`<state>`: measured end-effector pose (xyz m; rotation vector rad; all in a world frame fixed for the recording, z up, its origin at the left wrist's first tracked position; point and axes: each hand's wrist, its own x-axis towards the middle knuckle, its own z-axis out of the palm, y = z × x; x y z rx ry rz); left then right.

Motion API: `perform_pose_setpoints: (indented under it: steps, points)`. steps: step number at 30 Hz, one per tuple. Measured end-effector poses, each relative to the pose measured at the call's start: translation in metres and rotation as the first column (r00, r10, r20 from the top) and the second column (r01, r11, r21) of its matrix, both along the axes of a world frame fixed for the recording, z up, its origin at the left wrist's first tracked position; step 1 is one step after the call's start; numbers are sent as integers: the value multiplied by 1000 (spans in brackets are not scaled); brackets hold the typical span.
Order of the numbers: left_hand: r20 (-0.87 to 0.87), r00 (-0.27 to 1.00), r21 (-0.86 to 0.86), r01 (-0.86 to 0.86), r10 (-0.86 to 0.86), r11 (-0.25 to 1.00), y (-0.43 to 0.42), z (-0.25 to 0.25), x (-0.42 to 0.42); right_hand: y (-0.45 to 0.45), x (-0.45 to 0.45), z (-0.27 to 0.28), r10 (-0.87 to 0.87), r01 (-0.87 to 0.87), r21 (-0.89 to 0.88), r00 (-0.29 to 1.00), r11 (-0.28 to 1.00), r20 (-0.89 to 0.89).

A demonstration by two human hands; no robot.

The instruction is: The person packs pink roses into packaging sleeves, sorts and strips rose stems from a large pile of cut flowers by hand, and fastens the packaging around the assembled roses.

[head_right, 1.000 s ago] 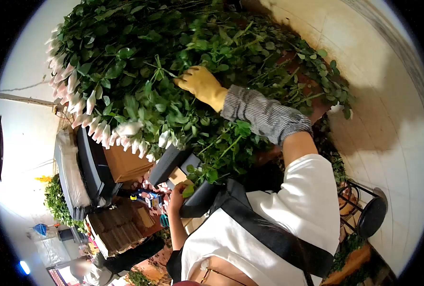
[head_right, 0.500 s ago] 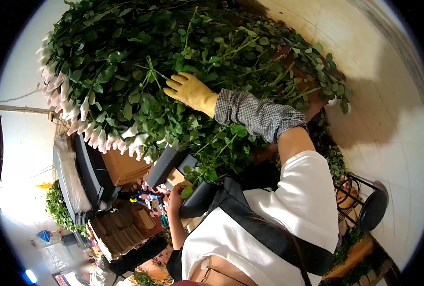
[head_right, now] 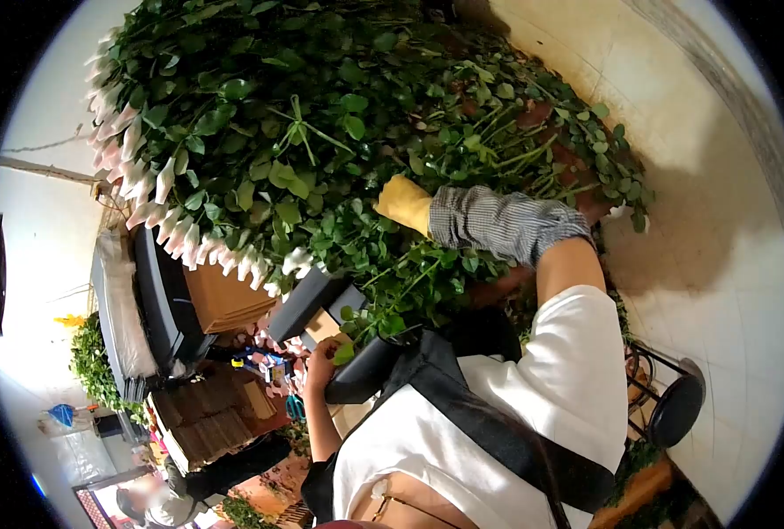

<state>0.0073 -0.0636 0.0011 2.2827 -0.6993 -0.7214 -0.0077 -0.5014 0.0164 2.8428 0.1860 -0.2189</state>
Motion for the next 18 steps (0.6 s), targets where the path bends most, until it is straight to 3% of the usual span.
perform_pose_setpoints:
  steps: [1, 3, 4, 5, 7, 8, 9, 11, 13, 14, 15, 17, 18]
  points:
    - [-6, 1000, 14, -6, 6, 1000, -1, 4, 0, 1, -1, 18, 12, -12, -5, 1000, 1000, 8]
    - [-6, 1000, -7, -26, 26, 1000, 4, -3, 3, 10, -11, 54, -22, -29, 135, 931, 990, 365]
    - [-21, 1000, 4, -16, 16, 1000, 6, -8, 5, 10, -10, 58, -46, -9, 113, 879, 994, 474]
    - [-36, 999, 14, -3, 4, 1000, 9, -12, 7, 5, -8, 52, -35, -17, 103, 875, 995, 482]
    - [-4, 1000, -21, -7, 7, 1000, 8, -11, 5, -10, 2, 12, -148, 115, 109, 911, 987, 384]
    - [-6, 1000, -25, 2, -3, 1000, 7, -11, 6, -17, 16, -21, -183, 182, -24, 981, 983, -65]
    - [-11, 1000, -24, 13, -13, 1000, 7, -10, 6, -19, 11, -50, -144, 144, 34, 990, 989, -10]
    - [-74, 997, 0, -11, 11, 1000, 16, -25, 10, -19, 18, -48, -166, 168, 1, 972, 986, -164]
    - [-38, 999, -20, 16, -17, 1000, 14, -18, 8, -30, 13, -23, -105, 126, 96, 975, 987, -196]
    - [-20, 1000, -4, 20, -20, 1000, 12, -15, 7, -41, -5, 19, -10, 56, 286, 987, 957, -163]
    - [-29, 999, -19, 21, -22, 1000, 13, -16, 8, -58, -13, 18, 10, 36, 486, 996, 873, -92]
    - [-24, 1000, 0, 9, -9, 1000, 11, -10, 6, -67, -42, 57, -96, 82, 666, 995, 741, -15]
    - [-25, 1000, -8, 4, -4, 1000, 12, -13, 7, -65, -58, 86, -122, 130, 714, 991, 688, -63]
